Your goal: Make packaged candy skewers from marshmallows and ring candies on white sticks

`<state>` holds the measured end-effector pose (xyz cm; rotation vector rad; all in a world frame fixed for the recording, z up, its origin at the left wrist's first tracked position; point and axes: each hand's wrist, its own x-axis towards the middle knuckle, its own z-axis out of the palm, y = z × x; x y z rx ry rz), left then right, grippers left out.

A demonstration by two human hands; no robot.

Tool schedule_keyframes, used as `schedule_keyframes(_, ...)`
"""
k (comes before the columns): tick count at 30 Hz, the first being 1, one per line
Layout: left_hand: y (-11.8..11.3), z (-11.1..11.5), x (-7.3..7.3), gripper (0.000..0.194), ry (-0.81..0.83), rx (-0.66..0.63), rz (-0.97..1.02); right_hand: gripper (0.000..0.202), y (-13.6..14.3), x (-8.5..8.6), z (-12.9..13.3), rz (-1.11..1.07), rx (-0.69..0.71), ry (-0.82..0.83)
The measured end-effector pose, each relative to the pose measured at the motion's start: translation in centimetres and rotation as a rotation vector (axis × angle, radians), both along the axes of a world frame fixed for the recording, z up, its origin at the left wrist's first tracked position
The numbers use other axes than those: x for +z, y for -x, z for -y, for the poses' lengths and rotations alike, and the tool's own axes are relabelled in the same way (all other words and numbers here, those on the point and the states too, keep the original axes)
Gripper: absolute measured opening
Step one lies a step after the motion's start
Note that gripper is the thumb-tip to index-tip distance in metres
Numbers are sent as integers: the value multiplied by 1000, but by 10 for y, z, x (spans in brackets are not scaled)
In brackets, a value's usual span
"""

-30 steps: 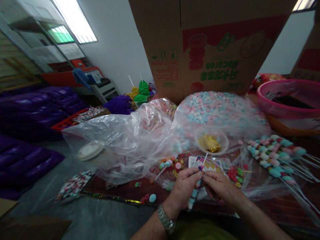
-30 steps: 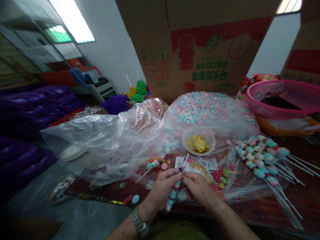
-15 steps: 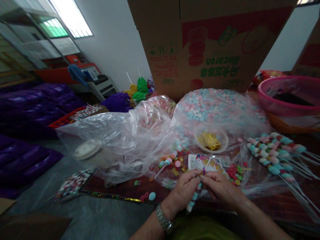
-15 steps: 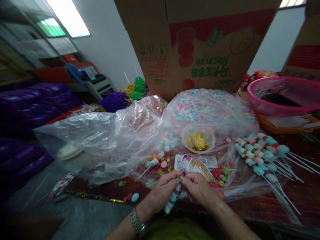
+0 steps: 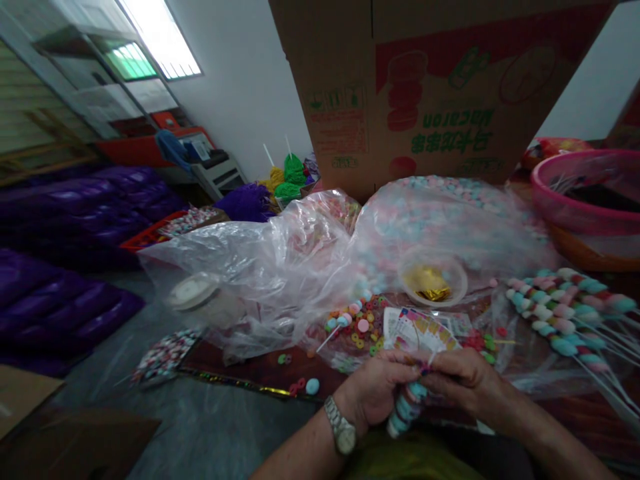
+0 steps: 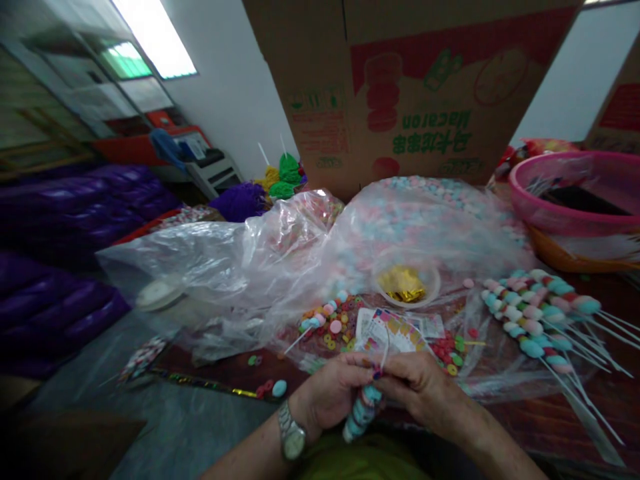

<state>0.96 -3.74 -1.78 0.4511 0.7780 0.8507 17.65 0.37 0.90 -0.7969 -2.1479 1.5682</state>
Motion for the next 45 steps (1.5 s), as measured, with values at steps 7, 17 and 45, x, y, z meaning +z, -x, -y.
schedule_keyframes(7, -4, 7, -5, 62, -24, 70, 156, 33, 2, -11, -1, 35, -26, 135)
schedule_keyframes(17, -6, -1, 9, 55, -163, 127, 28, 21, -9, -16, -3, 142, -18, -469)
schedule_keyframes(45, 6, 1, 35, 44, -235, 426, -376, 44, 57, -2, 31, -326, -299, 957)
